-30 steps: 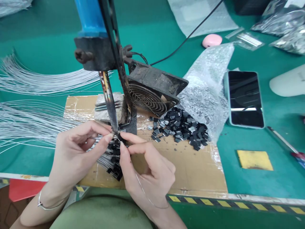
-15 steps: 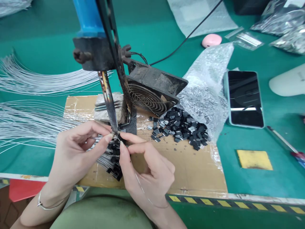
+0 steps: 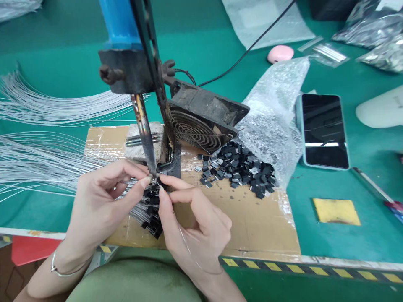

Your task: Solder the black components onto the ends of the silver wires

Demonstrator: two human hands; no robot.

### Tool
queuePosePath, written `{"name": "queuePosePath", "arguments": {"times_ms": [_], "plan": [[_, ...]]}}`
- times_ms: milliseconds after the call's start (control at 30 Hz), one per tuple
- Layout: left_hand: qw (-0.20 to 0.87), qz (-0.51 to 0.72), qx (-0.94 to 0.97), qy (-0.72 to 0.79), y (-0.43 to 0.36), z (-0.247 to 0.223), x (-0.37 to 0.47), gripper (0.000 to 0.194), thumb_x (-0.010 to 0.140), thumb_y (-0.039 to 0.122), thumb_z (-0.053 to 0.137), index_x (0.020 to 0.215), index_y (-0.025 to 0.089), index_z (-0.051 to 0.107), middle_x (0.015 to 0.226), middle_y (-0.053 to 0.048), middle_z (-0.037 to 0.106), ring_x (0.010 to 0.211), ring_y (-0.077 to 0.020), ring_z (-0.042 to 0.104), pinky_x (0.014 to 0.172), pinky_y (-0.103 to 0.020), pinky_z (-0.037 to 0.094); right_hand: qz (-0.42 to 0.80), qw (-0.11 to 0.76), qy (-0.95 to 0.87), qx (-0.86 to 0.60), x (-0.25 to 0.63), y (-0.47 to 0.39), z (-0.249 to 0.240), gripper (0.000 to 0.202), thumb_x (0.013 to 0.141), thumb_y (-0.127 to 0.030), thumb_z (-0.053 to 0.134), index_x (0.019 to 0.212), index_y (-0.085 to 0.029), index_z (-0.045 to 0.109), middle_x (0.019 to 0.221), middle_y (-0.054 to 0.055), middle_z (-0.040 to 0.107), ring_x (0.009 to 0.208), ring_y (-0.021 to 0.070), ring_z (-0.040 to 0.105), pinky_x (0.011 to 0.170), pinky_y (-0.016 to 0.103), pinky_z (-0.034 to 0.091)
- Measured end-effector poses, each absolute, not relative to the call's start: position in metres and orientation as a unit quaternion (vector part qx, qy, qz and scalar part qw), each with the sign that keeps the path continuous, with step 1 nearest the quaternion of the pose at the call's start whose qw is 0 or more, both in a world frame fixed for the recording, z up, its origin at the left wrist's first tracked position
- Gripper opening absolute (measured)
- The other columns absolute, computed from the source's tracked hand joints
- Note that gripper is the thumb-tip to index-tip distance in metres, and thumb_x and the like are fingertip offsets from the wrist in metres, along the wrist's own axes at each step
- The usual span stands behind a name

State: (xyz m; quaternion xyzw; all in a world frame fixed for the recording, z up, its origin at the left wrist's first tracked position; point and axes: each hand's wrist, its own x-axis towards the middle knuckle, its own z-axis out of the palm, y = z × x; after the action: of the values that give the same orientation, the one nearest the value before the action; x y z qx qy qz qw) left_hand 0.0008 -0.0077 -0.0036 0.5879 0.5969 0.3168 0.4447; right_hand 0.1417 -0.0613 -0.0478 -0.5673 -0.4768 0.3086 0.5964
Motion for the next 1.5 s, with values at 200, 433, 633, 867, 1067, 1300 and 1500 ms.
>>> {"name": "queuePosePath", "arguments": {"times_ms": [200, 433, 633, 867, 1067, 1300, 1500], "plan": [[0.444, 0.318, 0.589, 0.596, -0.0080, -0.0029, 0.0003, 0.012, 0.086, 0.014, 0.071, 0.075, 0.018, 0.070, 0.080, -0.001, 0.075, 0.053, -0.0093, 0.042, 0.047, -0.026, 0.028, 0.302, 0.577, -0.494, -0.575, 0.1427, -0.0605, -0.0471, 0.017, 0.088, -0.007, 0.077, 0.085, -0.022, 0.072, 0.104, 0.006, 0.085, 0.097, 0.0243, 0.083, 0.082, 0.034, 0.068], [0.451, 0.324, 0.583, 0.593, -0.0063, -0.0028, 0.0013, 0.012, 0.086, 0.015, 0.071, 0.075, 0.018, 0.070, 0.079, -0.001, 0.075, 0.053, -0.0091, 0.041, 0.048, -0.026, 0.029, 0.308, 0.584, -0.479, -0.578, 0.1407, -0.0615, -0.0487, 0.015, 0.089, -0.009, 0.077, 0.085, -0.023, 0.072, 0.105, 0.005, 0.085, 0.096, 0.0235, 0.083, 0.083, 0.034, 0.068], [0.445, 0.320, 0.592, 0.591, -0.0075, -0.0037, 0.0001, 0.011, 0.086, 0.014, 0.071, 0.076, 0.018, 0.070, 0.081, -0.001, 0.075, 0.055, -0.0098, 0.045, 0.048, -0.027, 0.029, 0.303, 0.579, -0.495, -0.573, 0.1429, -0.0611, -0.0458, 0.021, 0.086, -0.002, 0.078, 0.087, -0.022, 0.072, 0.106, 0.003, 0.085, 0.096, 0.0210, 0.083, 0.085, 0.031, 0.066], [0.422, 0.327, 0.612, 0.584, -0.0096, -0.0058, -0.0009, 0.013, 0.087, 0.012, 0.069, 0.076, 0.018, 0.071, 0.081, 0.000, 0.076, 0.054, -0.0085, 0.043, 0.048, -0.027, 0.030, 0.295, 0.582, -0.505, -0.565, 0.1437, -0.0606, -0.0457, 0.022, 0.085, 0.000, 0.077, 0.088, -0.021, 0.072, 0.105, 0.003, 0.085, 0.096, 0.0208, 0.083, 0.089, 0.031, 0.067], [0.418, 0.330, 0.614, 0.582, -0.0089, -0.0061, -0.0006, 0.013, 0.087, 0.011, 0.069, 0.076, 0.018, 0.071, 0.081, 0.001, 0.075, 0.053, -0.0080, 0.040, 0.046, -0.026, 0.028, 0.292, 0.586, -0.507, -0.560, 0.1430, -0.0605, -0.0483, 0.022, 0.085, 0.000, 0.078, 0.089, -0.021, 0.073, 0.104, 0.003, 0.085, 0.097, 0.0220, 0.083, 0.089, 0.034, 0.067], [0.430, 0.322, 0.606, 0.586, -0.0090, -0.0058, -0.0018, 0.012, 0.087, 0.014, 0.069, 0.076, 0.017, 0.071, 0.081, -0.001, 0.075, 0.054, -0.0082, 0.042, 0.047, -0.025, 0.030, 0.293, 0.580, -0.504, -0.569, 0.1426, -0.0607, -0.0482, 0.021, 0.085, -0.001, 0.077, 0.085, -0.021, 0.071, 0.104, 0.002, 0.085, 0.095, 0.0209, 0.083, 0.087, 0.032, 0.066], [0.442, 0.313, 0.598, 0.590, -0.0062, -0.0051, -0.0009, 0.012, 0.086, 0.015, 0.069, 0.074, 0.017, 0.069, 0.079, -0.001, 0.075, 0.054, -0.0087, 0.044, 0.045, -0.024, 0.028, 0.296, 0.567, -0.514, -0.572, 0.1439, -0.0607, -0.0472, 0.020, 0.086, -0.002, 0.077, 0.084, -0.021, 0.070, 0.104, 0.002, 0.085, 0.094, 0.0199, 0.083, 0.083, 0.029, 0.066]]}}
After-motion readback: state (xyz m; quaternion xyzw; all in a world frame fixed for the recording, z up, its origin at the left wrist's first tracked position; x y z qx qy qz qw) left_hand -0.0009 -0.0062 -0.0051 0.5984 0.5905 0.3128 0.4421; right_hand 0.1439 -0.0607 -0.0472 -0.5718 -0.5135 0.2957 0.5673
